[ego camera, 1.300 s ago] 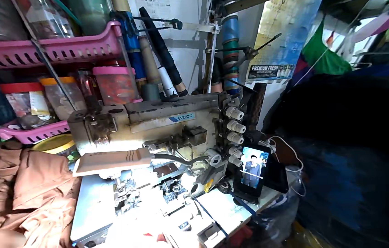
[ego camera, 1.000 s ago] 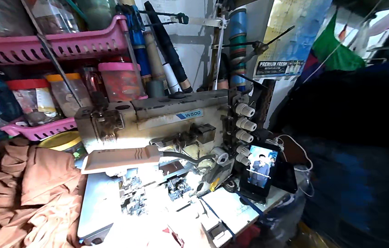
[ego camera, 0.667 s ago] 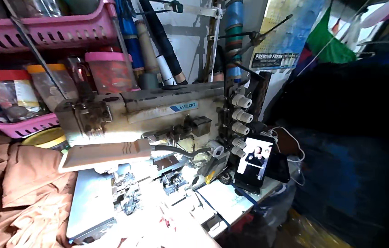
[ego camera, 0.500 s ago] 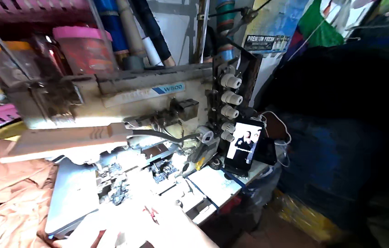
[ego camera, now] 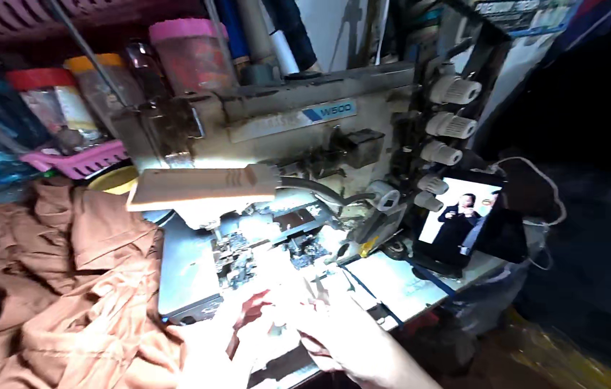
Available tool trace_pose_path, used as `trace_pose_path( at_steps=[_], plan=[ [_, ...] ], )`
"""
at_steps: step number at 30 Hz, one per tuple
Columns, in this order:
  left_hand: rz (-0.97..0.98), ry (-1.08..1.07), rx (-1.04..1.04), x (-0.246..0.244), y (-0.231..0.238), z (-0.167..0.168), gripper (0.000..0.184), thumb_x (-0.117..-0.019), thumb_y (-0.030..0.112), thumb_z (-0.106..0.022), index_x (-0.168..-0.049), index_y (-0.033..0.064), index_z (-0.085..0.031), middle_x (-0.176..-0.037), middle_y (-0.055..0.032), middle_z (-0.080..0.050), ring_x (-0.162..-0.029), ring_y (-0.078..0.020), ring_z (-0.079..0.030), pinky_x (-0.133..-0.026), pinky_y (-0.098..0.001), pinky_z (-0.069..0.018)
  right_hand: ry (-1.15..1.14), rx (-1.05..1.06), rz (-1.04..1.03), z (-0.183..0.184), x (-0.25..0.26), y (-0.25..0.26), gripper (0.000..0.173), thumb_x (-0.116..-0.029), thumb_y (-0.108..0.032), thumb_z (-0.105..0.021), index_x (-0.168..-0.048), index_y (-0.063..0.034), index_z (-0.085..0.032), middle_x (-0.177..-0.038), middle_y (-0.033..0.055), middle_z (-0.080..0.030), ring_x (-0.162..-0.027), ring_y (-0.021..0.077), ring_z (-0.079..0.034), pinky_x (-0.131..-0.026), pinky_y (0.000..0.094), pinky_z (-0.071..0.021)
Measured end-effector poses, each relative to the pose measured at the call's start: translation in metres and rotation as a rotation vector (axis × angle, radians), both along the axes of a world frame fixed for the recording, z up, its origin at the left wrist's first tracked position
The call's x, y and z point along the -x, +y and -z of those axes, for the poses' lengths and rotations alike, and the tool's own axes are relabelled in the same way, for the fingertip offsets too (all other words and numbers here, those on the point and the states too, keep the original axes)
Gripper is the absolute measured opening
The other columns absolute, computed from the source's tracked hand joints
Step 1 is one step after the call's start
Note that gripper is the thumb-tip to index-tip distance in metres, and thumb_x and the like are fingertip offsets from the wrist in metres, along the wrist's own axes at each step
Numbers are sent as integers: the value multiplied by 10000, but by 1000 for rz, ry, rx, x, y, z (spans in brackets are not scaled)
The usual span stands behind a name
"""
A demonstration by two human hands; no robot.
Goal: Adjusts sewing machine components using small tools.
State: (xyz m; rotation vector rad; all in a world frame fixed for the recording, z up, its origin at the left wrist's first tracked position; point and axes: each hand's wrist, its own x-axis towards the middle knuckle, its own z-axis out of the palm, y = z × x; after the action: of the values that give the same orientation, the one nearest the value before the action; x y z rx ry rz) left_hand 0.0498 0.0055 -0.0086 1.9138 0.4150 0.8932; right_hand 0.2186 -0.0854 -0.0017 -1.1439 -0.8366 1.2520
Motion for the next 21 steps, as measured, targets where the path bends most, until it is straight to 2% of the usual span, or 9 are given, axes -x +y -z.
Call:
trace_pose_path(
  at_steps=[2,4,7,10,13,15,18,19,21],
  plan=[
    [88,2,70,0,0,-2,468,-981,8,-588,-1399,-147,-445,-1281,-97,-673,-1138,-98,-671,-1011,-282,-558,100,15,-22,1,-3,0,43,-1001,-180,-611,-979,-145,-597,-585,-111,-469,-422,-24,-401,-379,135,-343],
    [73,37,41,0,0,-2,444,-981,51,-625,-1376,-120,-515,-1262,-98,-691,-1125,-104,-681,-998,-280,-567,160,-4,-59,4,-6,1,46,-1008,-176,-604,-983,-139,-613,-584,-111,-461,-418,-33,-389,-372,124,-329],
    [-68,76,-68,-3,-1,-5,271,-960,107,-682,-1206,-5,-711,-1122,-25,-753,-1027,-39,-706,-940,-220,-581,188,24,-84,1,-7,2,111,-1020,-172,-583,-915,-147,-607,-572,-105,-446,-414,-34,-373,-371,124,-311],
    [-204,95,-175,-5,-2,-6,124,-941,148,-705,-989,67,-784,-945,27,-765,-894,27,-694,-835,-157,-563,182,52,-85,-2,-7,1,126,-1020,-152,-563,-900,-141,-602,-566,-109,-443,-411,-39,-373,-372,120,-313],
    [-198,77,-249,-4,3,-1,158,-983,163,-661,-959,47,-766,-901,9,-749,-861,11,-687,-817,-167,-563,125,57,-104,0,-8,1,144,-1021,-167,-558,-881,-155,-590,-554,-118,-427,-404,-39,-371,-370,121,-318],
    [-233,139,-319,-5,3,-6,189,-990,175,-630,-959,43,-761,-891,-19,-746,-843,-7,-685,-803,-176,-550,99,83,-84,-1,-7,0,143,-1028,-179,-557,-888,-158,-579,-554,-114,-429,-401,-34,-372,-370,125,-319],
    [-255,190,-381,-6,3,-10,209,-1003,170,-596,-968,40,-756,-891,-37,-736,-836,-17,-681,-797,-164,-546,-21,96,-2,-3,-3,0,77,-1027,-169,-568,-952,-151,-558,-571,-105,-450,-412,-16,-391,-378,141,-341],
    [-261,202,-403,-5,4,-10,222,-1010,181,-588,-967,43,-756,-890,-40,-735,-841,-28,-681,-800,-175,-544,-120,73,37,-1,-1,1,38,-1014,-173,-583,-998,-146,-562,-588,-104,-457,-422,-9,-400,-388,154,-356],
    [-285,226,-438,-5,5,-10,237,-1005,192,-582,-969,38,-758,-897,-66,-745,-849,-71,-697,-811,-214,-551,-363,-26,129,4,2,3,109,-972,-184,-624,-1048,-111,-597,-649,-95,-502,-470,-7,-445,-432,172,-406]
  ],
)
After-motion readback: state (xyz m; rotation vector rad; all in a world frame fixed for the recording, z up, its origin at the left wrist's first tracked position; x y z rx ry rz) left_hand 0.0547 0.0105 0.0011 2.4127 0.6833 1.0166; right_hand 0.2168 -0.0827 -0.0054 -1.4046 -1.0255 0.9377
